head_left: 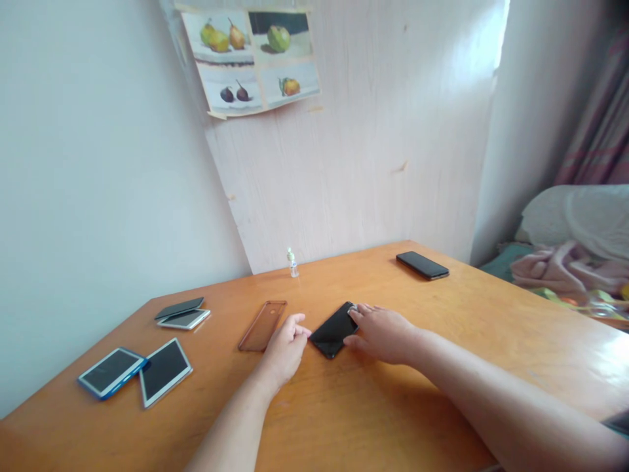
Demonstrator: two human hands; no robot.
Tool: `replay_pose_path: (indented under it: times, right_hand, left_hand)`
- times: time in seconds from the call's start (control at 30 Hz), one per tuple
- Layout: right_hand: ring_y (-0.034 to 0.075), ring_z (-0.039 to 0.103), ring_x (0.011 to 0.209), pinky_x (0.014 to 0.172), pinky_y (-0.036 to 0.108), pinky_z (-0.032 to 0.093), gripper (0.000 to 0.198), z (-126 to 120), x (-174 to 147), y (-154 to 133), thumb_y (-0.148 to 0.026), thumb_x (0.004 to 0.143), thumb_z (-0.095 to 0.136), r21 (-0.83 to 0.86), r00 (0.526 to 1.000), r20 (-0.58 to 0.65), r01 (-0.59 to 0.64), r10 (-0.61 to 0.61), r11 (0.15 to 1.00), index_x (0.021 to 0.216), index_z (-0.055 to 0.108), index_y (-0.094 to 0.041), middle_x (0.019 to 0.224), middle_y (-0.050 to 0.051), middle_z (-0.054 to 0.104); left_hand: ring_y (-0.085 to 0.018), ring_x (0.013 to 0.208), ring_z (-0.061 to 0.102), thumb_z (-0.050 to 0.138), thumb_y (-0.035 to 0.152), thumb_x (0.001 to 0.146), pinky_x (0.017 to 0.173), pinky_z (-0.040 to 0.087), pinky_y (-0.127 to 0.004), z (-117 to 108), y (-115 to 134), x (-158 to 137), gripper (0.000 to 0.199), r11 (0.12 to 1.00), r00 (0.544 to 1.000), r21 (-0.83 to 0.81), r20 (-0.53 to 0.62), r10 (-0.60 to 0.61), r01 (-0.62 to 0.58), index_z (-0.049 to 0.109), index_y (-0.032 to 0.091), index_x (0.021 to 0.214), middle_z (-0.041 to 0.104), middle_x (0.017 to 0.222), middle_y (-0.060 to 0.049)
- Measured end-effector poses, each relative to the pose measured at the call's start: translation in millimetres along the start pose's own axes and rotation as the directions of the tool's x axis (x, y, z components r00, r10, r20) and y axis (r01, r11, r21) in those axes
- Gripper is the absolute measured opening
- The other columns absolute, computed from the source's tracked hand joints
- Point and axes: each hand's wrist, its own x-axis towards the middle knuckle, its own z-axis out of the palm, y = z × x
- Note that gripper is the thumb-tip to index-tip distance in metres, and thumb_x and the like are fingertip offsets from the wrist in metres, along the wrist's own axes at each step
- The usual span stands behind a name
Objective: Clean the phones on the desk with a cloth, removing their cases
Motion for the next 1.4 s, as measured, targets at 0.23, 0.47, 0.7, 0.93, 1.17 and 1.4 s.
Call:
replay_pose_path:
  times: [0.23, 0.47, 0.7, 0.93, 1.17, 1.4]
  right_hand:
    - [0.032, 0.039, 0.137, 0.114, 0.044, 0.028, 0.072, 4, -20, -35, -0.061, 0.090, 0.042, 0.182, 0.902, 0.032, 0.419, -0.431, 0.890, 0.147, 0.040, -0.017, 0.150, 0.016, 0.040]
    - [0.034, 0.034, 0.139, 0.114, 0.050, 0.024, 0.071, 15, 17, 11, -0.057, 0.094, 0.035, 0.050, 0.999, -0.003, 0.039, -0.039, 0.998, 0.146, 0.040, -0.009, 0.150, 0.022, 0.038]
    - [0.030, 0.022, 0.145, 0.118, 0.051, 0.014, 0.075, 16, -2, -26, -0.063, 0.092, 0.036, 0.179, 0.936, 0.049, 0.336, -0.349, 0.925, 0.152, 0.028, -0.019, 0.156, 0.014, 0.029]
    - [0.033, 0.017, 0.146, 0.112, 0.066, 0.006, 0.069, 22, 19, -4, -0.063, 0.095, 0.026, 0.069, 0.995, 0.055, 0.085, -0.089, 0.994, 0.151, 0.030, -0.024, 0.157, 0.010, 0.030]
    - [0.033, 0.012, 0.147, 0.113, 0.065, 0.005, 0.073, 21, 11, -18, -0.068, 0.093, 0.025, 0.084, 0.977, 0.078, 0.193, -0.200, 0.978, 0.153, 0.024, -0.026, 0.159, 0.008, 0.025]
    - [0.033, 0.015, 0.147, 0.111, 0.069, 0.003, 0.069, 24, 24, -1, -0.066, 0.094, 0.023, 0.052, 0.997, 0.057, 0.044, -0.047, 0.998, 0.151, 0.029, -0.028, 0.158, 0.008, 0.027]
  left_hand:
    - [-0.021, 0.101, 0.062, 0.046, 0.025, 0.084, 0.097, 0.040, -0.032, 1, -2, 0, 0.044, 0.999, 0.999, 0.004, -0.021, 0.050, -0.050, 0.051, 0.015, 0.126, 0.071, 0.098, -0.005]
    - [-0.020, 0.098, 0.063, 0.047, 0.026, 0.085, 0.095, 0.041, -0.030, 4, -6, 4, 0.042, 0.999, 0.999, -0.006, -0.013, 0.033, -0.033, 0.052, 0.017, 0.126, 0.071, 0.095, -0.004]
    - [-0.020, 0.099, 0.063, 0.046, 0.025, 0.085, 0.094, 0.041, -0.029, 6, -11, 6, 0.045, 0.999, 0.998, 0.006, -0.043, 0.047, -0.047, 0.051, 0.016, 0.129, 0.071, 0.097, -0.005]
    - [-0.019, 0.093, 0.063, 0.046, 0.024, 0.085, 0.090, 0.043, -0.028, 8, -12, 7, 0.046, 0.999, 0.998, -0.011, -0.046, 0.048, -0.049, 0.050, 0.017, 0.130, 0.072, 0.093, -0.004]
    - [-0.021, 0.098, 0.063, 0.045, 0.023, 0.085, 0.092, 0.042, -0.029, 10, -14, 7, 0.048, 0.998, 0.996, -0.012, -0.070, 0.061, -0.062, 0.049, 0.015, 0.132, 0.071, 0.096, -0.006]
    - [-0.019, 0.097, 0.062, 0.042, 0.021, 0.087, 0.089, 0.043, -0.027, 9, -11, 8, 0.047, 0.998, 0.999, 0.051, -0.036, 0.032, -0.030, 0.044, 0.016, 0.134, 0.071, 0.098, -0.004]
